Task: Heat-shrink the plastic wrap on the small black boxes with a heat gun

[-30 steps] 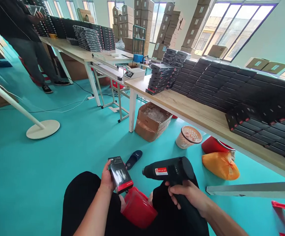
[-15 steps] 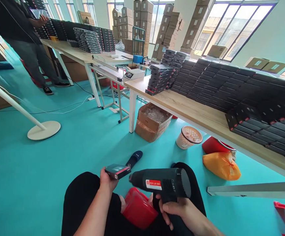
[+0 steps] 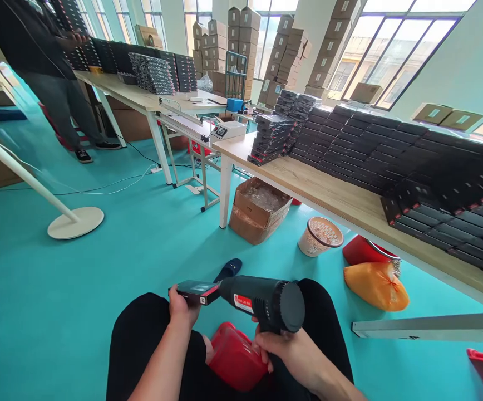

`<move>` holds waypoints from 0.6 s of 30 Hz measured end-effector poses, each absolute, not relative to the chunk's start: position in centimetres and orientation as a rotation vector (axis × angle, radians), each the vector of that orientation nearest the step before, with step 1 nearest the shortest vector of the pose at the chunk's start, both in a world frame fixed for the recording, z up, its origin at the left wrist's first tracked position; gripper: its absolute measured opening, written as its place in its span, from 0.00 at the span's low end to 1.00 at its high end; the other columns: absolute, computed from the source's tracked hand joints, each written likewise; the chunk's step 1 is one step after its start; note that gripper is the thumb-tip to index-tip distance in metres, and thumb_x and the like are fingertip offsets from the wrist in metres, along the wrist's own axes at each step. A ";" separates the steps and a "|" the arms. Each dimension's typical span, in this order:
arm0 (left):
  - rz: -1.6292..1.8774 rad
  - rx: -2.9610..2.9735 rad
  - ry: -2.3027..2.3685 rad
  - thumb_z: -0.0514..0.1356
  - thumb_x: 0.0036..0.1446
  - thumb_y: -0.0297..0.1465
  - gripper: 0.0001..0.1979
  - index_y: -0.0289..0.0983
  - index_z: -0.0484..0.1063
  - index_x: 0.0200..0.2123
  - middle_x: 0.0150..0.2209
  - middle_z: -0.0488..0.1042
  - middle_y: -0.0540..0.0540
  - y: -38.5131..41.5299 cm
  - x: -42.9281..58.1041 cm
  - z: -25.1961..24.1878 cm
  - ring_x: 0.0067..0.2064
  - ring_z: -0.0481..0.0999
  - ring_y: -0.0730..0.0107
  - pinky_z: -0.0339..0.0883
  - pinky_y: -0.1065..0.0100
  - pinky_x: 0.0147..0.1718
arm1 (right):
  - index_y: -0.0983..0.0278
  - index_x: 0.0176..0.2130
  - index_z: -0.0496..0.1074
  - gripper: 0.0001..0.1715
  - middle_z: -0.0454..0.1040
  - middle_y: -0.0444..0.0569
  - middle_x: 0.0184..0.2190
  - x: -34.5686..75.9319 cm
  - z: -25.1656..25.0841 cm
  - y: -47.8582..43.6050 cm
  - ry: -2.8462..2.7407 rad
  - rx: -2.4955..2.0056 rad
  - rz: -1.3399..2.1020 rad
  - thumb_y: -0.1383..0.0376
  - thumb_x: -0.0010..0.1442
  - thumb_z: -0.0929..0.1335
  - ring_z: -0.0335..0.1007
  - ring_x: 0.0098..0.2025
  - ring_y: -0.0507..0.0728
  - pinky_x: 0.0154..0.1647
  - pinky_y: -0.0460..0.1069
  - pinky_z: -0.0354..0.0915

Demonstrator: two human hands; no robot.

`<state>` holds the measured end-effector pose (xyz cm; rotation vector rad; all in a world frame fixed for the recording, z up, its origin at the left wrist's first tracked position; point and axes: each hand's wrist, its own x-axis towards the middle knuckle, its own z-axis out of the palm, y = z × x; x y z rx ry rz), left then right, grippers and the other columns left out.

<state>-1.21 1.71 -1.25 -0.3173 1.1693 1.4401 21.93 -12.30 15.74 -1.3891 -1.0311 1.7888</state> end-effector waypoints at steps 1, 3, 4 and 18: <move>1.443 -0.316 1.171 0.51 0.65 0.35 0.11 0.40 0.67 0.30 0.26 0.70 0.51 1.7 -1.2 -1.2 0.26 0.73 0.69 0.71 0.69 0.27 | 0.66 0.21 0.71 0.13 0.69 0.45 0.19 22.0 15.8 -12.2 -1.026 -1.387 1.821 0.62 0.53 0.69 0.65 0.23 0.53 0.28 0.49 0.63; 1.463 -0.317 1.172 0.52 0.63 0.33 0.10 0.39 0.67 0.29 0.25 0.71 0.51 1.5 -1.1 -0.7 0.25 0.73 0.70 0.71 0.69 0.27 | 0.66 0.23 0.72 0.12 0.70 0.46 0.20 22.4 15.9 -12.2 -1.036 -1.389 1.863 0.61 0.52 0.70 0.65 0.23 0.53 0.27 0.50 0.63; 1.456 -0.307 1.166 0.52 0.62 0.33 0.10 0.39 0.67 0.29 0.25 0.71 0.51 1.5 -1.0 -0.4 0.25 0.73 0.69 0.71 0.69 0.27 | 0.67 0.24 0.73 0.11 0.70 0.46 0.19 22.8 16.0 -12.1 -1.026 -1.400 1.851 0.61 0.52 0.70 0.65 0.24 0.53 0.27 0.50 0.63; 0.768 -0.021 0.943 0.54 0.59 0.36 0.15 0.32 0.75 0.39 0.20 0.72 0.44 0.3 0.1 0.6 0.17 0.71 0.63 0.62 0.69 0.13 | 0.68 0.37 0.73 0.15 0.73 0.45 0.24 24.9 16.5 -7.0 -0.691 -1.349 1.840 0.64 0.47 0.72 0.67 0.22 0.51 0.20 0.45 0.61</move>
